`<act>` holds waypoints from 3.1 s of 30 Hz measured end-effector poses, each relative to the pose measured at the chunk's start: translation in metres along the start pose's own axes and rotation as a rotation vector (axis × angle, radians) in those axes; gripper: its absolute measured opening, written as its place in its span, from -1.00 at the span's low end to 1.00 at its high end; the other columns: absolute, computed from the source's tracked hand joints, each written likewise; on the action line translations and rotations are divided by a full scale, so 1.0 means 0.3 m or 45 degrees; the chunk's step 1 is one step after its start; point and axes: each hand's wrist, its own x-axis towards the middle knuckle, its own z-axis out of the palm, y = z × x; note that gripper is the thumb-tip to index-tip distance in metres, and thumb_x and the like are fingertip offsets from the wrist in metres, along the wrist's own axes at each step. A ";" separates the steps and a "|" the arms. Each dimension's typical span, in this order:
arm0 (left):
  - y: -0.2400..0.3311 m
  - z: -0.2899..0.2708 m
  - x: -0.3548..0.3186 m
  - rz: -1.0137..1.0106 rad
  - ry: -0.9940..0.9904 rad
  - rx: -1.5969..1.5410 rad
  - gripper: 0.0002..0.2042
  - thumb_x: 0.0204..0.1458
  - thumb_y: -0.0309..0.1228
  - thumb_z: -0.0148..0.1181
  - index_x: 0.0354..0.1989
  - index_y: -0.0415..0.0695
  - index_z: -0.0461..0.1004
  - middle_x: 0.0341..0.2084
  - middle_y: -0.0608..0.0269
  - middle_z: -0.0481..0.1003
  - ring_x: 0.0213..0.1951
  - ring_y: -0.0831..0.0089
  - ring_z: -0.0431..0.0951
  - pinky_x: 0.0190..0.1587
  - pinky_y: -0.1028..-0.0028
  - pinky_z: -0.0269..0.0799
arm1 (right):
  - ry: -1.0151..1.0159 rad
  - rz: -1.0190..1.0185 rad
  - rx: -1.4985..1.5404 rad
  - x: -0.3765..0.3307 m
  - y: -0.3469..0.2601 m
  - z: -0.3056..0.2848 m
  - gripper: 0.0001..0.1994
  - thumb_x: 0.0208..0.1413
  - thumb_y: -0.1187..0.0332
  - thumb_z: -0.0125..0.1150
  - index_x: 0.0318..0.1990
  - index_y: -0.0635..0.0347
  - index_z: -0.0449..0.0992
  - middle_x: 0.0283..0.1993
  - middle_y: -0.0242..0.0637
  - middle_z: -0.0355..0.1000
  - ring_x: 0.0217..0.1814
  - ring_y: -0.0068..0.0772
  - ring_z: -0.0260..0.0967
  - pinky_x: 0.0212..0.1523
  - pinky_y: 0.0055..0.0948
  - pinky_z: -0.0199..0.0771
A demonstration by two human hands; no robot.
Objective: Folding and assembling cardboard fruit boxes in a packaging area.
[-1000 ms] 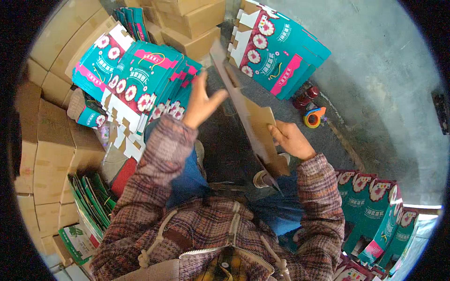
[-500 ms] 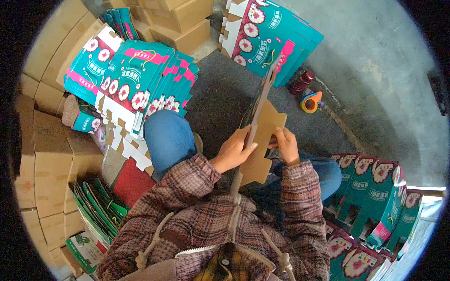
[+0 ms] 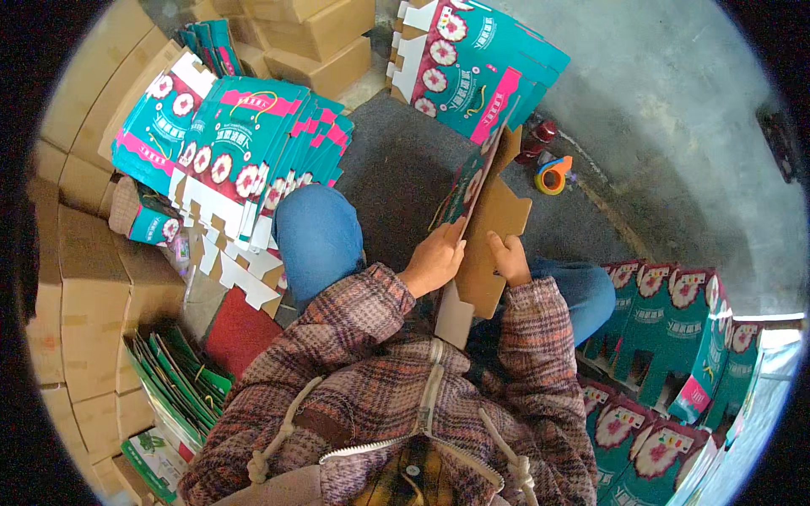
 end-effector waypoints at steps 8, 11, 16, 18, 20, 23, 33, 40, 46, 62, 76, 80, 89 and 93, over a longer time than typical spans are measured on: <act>0.033 -0.012 -0.005 -0.008 -0.005 -0.210 -0.71 0.11 -0.46 -0.09 0.01 -0.26 0.25 -0.34 -0.08 0.37 -0.26 -0.06 0.42 -0.21 0.11 0.38 | 0.014 -0.020 -0.331 -0.086 -0.076 -0.076 -0.67 0.13 0.26 0.05 -0.54 0.36 0.43 -0.64 -0.35 0.32 -0.57 -0.51 0.24 -0.53 -0.37 0.24; 0.052 0.001 0.023 -0.020 -0.094 -0.216 -0.70 0.11 -0.46 -0.08 0.03 -0.23 0.25 -0.34 -0.07 0.37 -0.28 -0.06 0.43 -0.24 0.12 0.40 | 0.097 0.009 -0.198 -0.101 -0.040 -0.177 -0.69 0.13 0.26 0.03 -0.52 0.35 0.43 -0.63 -0.36 0.33 -0.56 -0.52 0.25 -0.52 -0.37 0.25; 0.060 0.053 0.057 0.050 -0.214 -0.118 -0.64 0.16 -0.47 -0.09 0.15 -0.23 0.24 -0.23 -0.07 0.37 -0.24 0.01 0.46 -0.22 0.21 0.43 | 0.213 0.025 -0.105 -0.109 0.039 -0.339 -0.71 0.12 0.27 0.04 -0.44 0.38 0.46 -0.55 -0.33 0.41 -0.51 -0.51 0.33 -0.52 -0.42 0.25; 0.066 0.087 0.076 0.102 -0.219 -0.120 -0.64 0.16 -0.47 -0.09 0.15 -0.23 0.23 -0.23 -0.07 0.38 -0.24 0.01 0.46 -0.21 0.21 0.44 | 0.224 0.126 -0.122 -0.114 0.078 -0.400 -0.71 0.12 0.28 0.06 -0.41 0.42 0.47 -0.51 -0.32 0.42 -0.48 -0.51 0.34 -0.51 -0.43 0.25; 0.071 0.103 0.085 0.112 -0.210 -0.141 -0.65 0.17 -0.45 -0.09 0.14 -0.24 0.26 -0.20 -0.08 0.39 -0.22 0.02 0.47 -0.19 0.22 0.44 | 0.303 0.111 -0.030 -0.139 -0.017 -0.367 -0.70 0.12 0.27 0.07 -0.41 0.42 0.48 -0.51 -0.31 0.42 -0.48 -0.51 0.34 -0.50 -0.43 0.26; 0.106 0.136 0.114 0.108 -0.223 -0.175 -0.63 0.06 -0.51 -0.03 0.09 -0.29 0.28 -0.20 -0.09 0.41 -0.15 0.00 0.45 -0.14 0.20 0.43 | 0.432 0.150 0.069 -0.147 0.075 -0.406 -0.70 0.12 0.27 0.09 -0.39 0.43 0.48 -0.49 -0.32 0.43 -0.46 -0.52 0.33 -0.48 -0.45 0.27; -0.151 0.323 -0.061 -0.679 -0.237 -0.530 -0.66 0.17 -0.35 -0.04 0.05 -0.29 0.30 -0.09 -0.03 0.41 -0.01 0.20 0.44 0.05 0.33 0.34 | 0.558 0.256 0.359 -0.133 -0.031 -0.438 -0.74 0.12 0.29 0.10 -0.31 0.39 0.49 -0.40 -0.39 0.43 -0.40 -0.60 0.31 -0.43 -0.55 0.26; -0.362 0.559 -0.434 -0.535 -1.576 -0.659 -0.58 0.06 -0.17 0.02 -0.01 -0.21 0.37 -0.19 -0.08 0.50 -0.12 -0.01 0.52 -0.07 0.14 0.40 | 0.631 0.283 0.341 -0.037 -0.134 -0.544 -0.78 0.12 0.29 0.10 -0.31 0.31 0.49 -0.37 -0.40 0.44 -0.38 -0.63 0.33 -0.40 -0.59 0.28; -0.388 0.684 -0.493 0.101 -1.809 -0.327 -0.64 0.11 -0.25 -0.07 0.00 -0.19 0.39 -0.18 -0.10 0.51 -0.09 0.02 0.52 -0.08 0.16 0.43 | 0.768 0.316 0.517 0.016 -0.136 -0.556 -0.78 0.12 0.28 0.11 -0.29 0.31 0.46 -0.39 -0.40 0.39 -0.39 -0.59 0.31 -0.41 -0.60 0.25; -0.108 0.609 -0.471 0.399 -2.057 -0.162 -0.77 0.02 -0.34 -0.02 -0.27 -0.14 0.53 -0.27 -0.08 0.53 -0.23 0.05 0.56 -0.21 0.07 0.44 | 0.628 0.552 0.375 -0.176 -0.150 -0.482 -0.74 0.15 0.24 0.12 -0.15 0.24 0.47 -0.30 -0.42 0.41 -0.31 -0.64 0.31 -0.32 -0.61 0.27; -0.079 0.141 0.143 -0.472 -1.109 -0.162 -0.28 0.01 0.00 0.15 0.20 -0.35 0.20 0.03 -0.18 0.39 0.09 0.12 0.41 0.06 0.28 0.35 | 0.315 0.172 0.273 -0.225 0.186 -0.469 -0.65 0.19 0.18 0.07 -0.31 0.40 0.47 -0.42 -0.38 0.45 -0.41 -0.60 0.33 -0.45 -0.51 0.30; 0.105 0.190 0.194 -0.219 -0.974 -0.560 -0.10 -0.02 -0.13 0.27 0.36 -0.27 -0.16 0.26 -0.22 0.06 0.27 0.09 0.14 0.24 0.16 0.13 | 0.264 0.139 0.341 -0.251 0.109 -0.439 -0.68 0.22 0.23 0.00 -0.25 0.41 0.46 -0.36 -0.37 0.45 -0.36 -0.58 0.35 -0.38 -0.48 0.33; 0.222 0.200 0.208 0.095 -0.468 -0.182 -0.51 0.19 -0.39 -0.11 0.30 -0.19 0.06 0.25 -0.05 0.15 0.22 0.09 0.24 0.20 0.31 0.20 | 0.342 0.072 0.390 -0.230 0.100 -0.500 -0.70 0.19 0.25 0.01 -0.25 0.39 0.47 -0.35 -0.37 0.45 -0.34 -0.60 0.36 -0.36 -0.49 0.35; 0.156 -0.031 0.084 0.414 -0.511 0.119 -0.49 0.17 -0.46 -0.09 0.32 -0.11 0.05 0.22 -0.12 0.16 0.17 -0.05 0.28 0.15 0.25 0.28 | 0.514 0.052 0.195 -0.163 0.013 -0.599 -0.67 0.16 0.23 0.05 -0.41 0.39 0.48 -0.49 -0.41 0.44 -0.47 -0.60 0.35 -0.47 -0.49 0.32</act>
